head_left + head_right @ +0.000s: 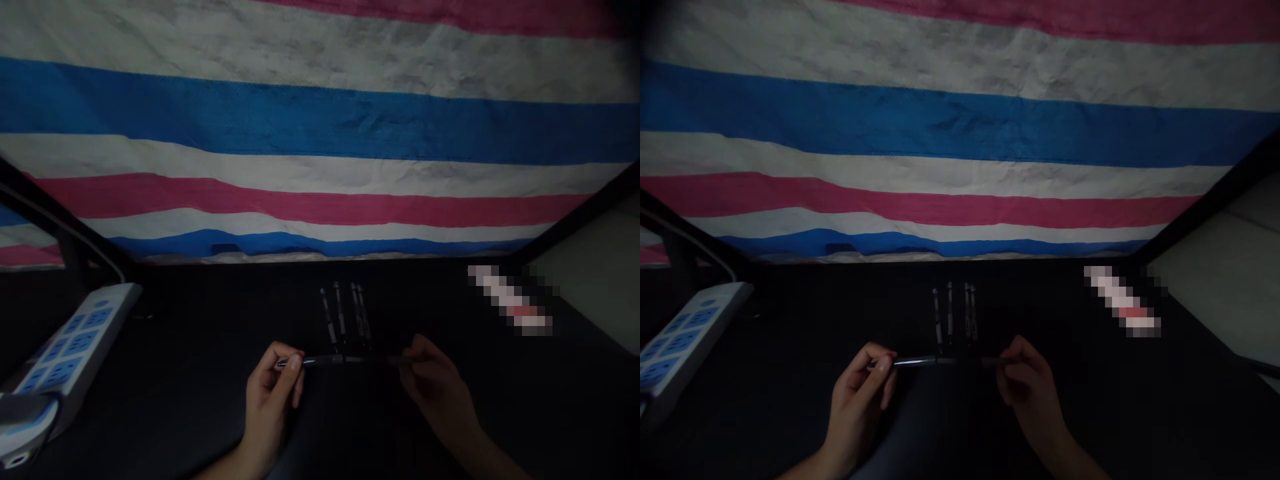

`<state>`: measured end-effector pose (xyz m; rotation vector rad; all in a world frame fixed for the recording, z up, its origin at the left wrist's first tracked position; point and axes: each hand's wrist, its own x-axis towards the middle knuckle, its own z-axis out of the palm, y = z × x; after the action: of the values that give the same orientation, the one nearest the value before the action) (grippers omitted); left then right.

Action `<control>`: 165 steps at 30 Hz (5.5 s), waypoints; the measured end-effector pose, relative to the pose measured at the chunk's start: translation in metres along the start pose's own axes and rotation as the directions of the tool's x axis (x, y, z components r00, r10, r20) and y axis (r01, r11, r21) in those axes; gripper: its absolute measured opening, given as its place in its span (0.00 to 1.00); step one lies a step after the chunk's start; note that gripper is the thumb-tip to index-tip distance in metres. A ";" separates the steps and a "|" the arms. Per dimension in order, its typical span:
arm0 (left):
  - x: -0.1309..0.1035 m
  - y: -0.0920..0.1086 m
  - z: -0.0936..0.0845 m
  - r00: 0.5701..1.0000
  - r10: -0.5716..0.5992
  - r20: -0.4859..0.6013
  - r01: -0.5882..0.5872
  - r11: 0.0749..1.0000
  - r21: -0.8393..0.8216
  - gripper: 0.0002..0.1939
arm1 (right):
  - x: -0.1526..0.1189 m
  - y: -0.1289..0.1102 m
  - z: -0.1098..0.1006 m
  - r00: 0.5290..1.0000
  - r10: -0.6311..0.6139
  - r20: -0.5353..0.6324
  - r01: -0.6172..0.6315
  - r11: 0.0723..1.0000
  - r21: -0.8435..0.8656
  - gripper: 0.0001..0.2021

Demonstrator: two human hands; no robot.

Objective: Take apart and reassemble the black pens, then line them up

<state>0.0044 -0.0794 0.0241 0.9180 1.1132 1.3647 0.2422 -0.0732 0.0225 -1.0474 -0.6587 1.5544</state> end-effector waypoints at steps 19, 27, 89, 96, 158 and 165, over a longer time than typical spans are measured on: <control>-0.006 -0.001 0.005 0.996 -0.045 0.079 0.038 0.996 0.079 0.14 | -0.013 0.011 0.010 0.967 -0.071 0.243 0.228 0.660 -0.716 0.13; -0.008 -0.003 0.004 0.996 -0.027 0.088 0.025 0.999 0.025 0.14 | -0.012 0.008 0.013 0.949 -0.040 0.311 0.241 0.727 -0.643 0.12; 0.036 -0.006 0.004 0.979 -0.008 0.204 0.009 1.000 -0.004 0.21 | 0.012 0.020 0.033 0.907 0.071 0.415 0.261 0.678 -0.687 0.12; 0.035 -0.005 0.004 0.974 0.026 0.223 -0.025 1.000 -0.004 0.20 | 0.014 0.022 0.031 0.903 0.076 0.423 0.279 0.646 -0.711 0.12; 0.024 0.014 -0.003 0.969 -0.103 0.225 0.001 0.912 0.411 0.15 | 0.025 -0.013 0.026 0.294 -0.505 0.812 0.761 -0.390 -0.518 0.07; -0.001 0.001 0.002 0.952 0.008 0.307 -0.128 0.920 0.372 0.15 | -0.019 -0.012 0.013 0.888 -0.460 -0.007 0.352 0.689 -0.633 0.06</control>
<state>0.0059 -0.0800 0.0252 1.4159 1.1393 1.0261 0.2367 -0.0869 0.0441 -1.3756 -1.2458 0.8422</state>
